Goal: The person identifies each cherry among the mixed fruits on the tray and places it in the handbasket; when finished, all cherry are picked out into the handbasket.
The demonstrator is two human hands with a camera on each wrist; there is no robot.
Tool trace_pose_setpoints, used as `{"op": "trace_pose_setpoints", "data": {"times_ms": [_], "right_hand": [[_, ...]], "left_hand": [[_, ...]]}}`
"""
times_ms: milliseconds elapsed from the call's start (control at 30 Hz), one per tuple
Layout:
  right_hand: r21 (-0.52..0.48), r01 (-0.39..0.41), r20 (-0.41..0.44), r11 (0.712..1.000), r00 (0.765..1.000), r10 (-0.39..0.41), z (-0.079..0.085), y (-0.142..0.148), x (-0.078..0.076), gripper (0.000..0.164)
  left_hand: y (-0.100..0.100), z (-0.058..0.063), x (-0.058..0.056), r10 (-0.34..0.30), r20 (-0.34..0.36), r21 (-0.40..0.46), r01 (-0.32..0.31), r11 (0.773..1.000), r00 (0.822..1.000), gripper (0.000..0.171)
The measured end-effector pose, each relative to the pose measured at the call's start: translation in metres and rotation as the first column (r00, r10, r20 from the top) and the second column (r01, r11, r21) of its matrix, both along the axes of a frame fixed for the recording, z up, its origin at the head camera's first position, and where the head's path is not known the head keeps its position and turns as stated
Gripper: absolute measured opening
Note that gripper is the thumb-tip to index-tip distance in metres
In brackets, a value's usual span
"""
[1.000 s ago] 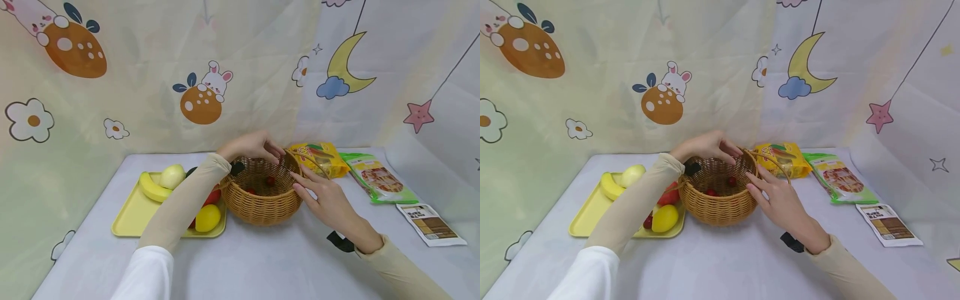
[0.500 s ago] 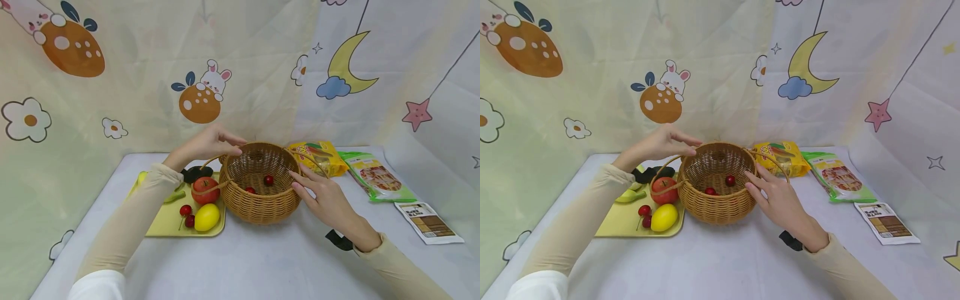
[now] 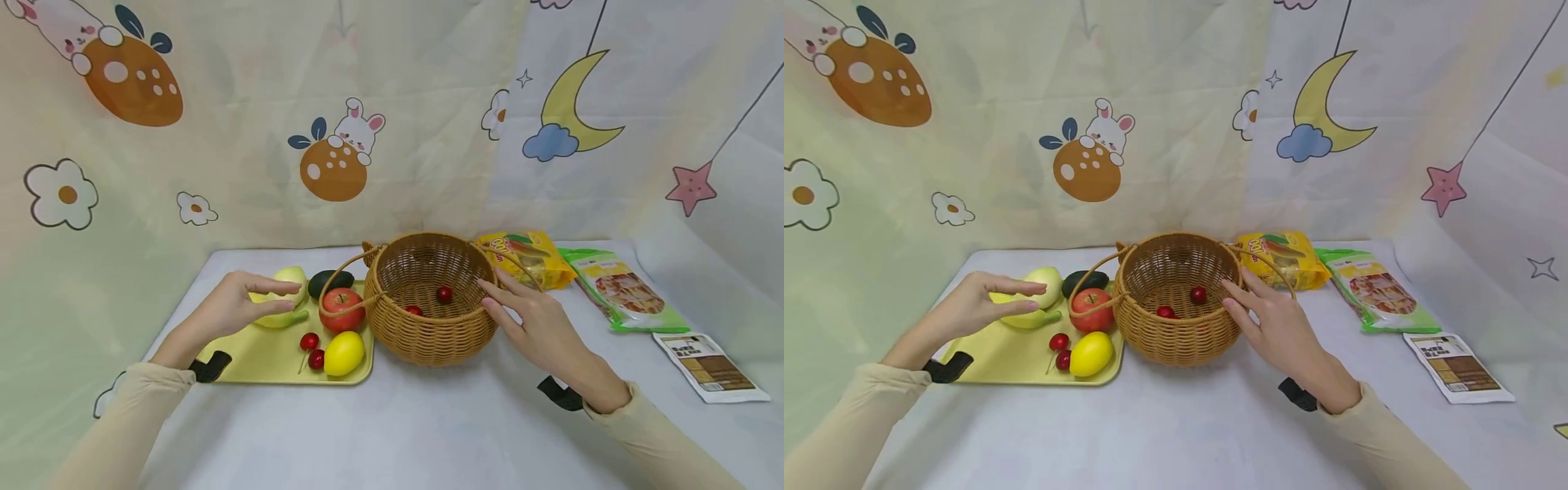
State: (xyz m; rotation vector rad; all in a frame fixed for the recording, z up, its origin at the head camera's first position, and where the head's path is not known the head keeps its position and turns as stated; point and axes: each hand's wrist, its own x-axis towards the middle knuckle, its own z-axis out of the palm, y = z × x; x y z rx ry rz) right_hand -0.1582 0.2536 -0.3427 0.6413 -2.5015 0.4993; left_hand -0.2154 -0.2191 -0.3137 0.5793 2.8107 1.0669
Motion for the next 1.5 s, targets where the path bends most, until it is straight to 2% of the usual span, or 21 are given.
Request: {"op": "trace_pose_setpoints", "data": {"times_ms": [133,233,367,500,633,867,967,1133,1200,1500], "right_hand": [[-0.003,-0.012,-0.01,1.0,1.0,0.012,0.002,0.0,0.0,0.04],[-0.001,-0.008,-0.006,1.0,1.0,0.008,0.003,0.001,0.0,0.04],[0.008,0.003,0.01,1.0,1.0,-0.003,0.002,0.001,0.0,0.04],[0.009,0.001,0.021,1.0,1.0,-0.001,0.001,0.001,-0.001,0.04],[0.004,0.0,0.016,1.0,1.0,0.0,-0.001,0.002,-0.001,0.04],[0.005,0.006,0.006,1.0,1.0,-0.006,-0.002,0.002,-0.003,0.04],[0.008,0.005,0.009,1.0,1.0,-0.005,-0.002,0.002,-0.002,0.04],[0.011,0.006,0.009,1.0,1.0,-0.006,-0.002,0.001,-0.002,0.04],[0.009,0.006,0.006,1.0,1.0,-0.006,-0.002,0.001,-0.002,0.04],[0.008,0.01,0.0,1.0,1.0,-0.01,-0.002,0.001,-0.002,0.04]], "left_hand": [[-0.022,-0.021,0.022,0.06,-0.003,-0.019,-0.06,0.998,0.998,0.041],[-0.032,-0.033,0.034,0.087,-0.007,-0.03,-0.087,0.996,0.996,0.041],[-0.041,-0.046,0.044,0.108,0.0,-0.038,-0.108,0.993,0.994,0.04],[-0.043,-0.054,0.048,0.113,0.001,-0.045,-0.113,0.993,0.994,0.039],[-0.032,-0.059,0.041,0.085,-0.015,-0.046,-0.086,0.995,0.996,0.039],[-0.006,-0.067,0.025,-0.024,-0.125,-0.086,0.014,0.996,0.992,0.036],[0.002,-0.071,0.019,-0.037,-0.109,-0.094,0.027,0.995,0.993,0.037],[0.011,-0.075,0.014,-0.052,-0.042,-0.086,0.048,0.995,0.998,0.037],[0.012,-0.077,0.013,-0.067,-0.045,-0.085,0.063,0.994,0.997,0.035],[0.015,-0.082,0.009,-0.056,-0.02,-0.088,0.054,0.995,0.998,0.03]]}}
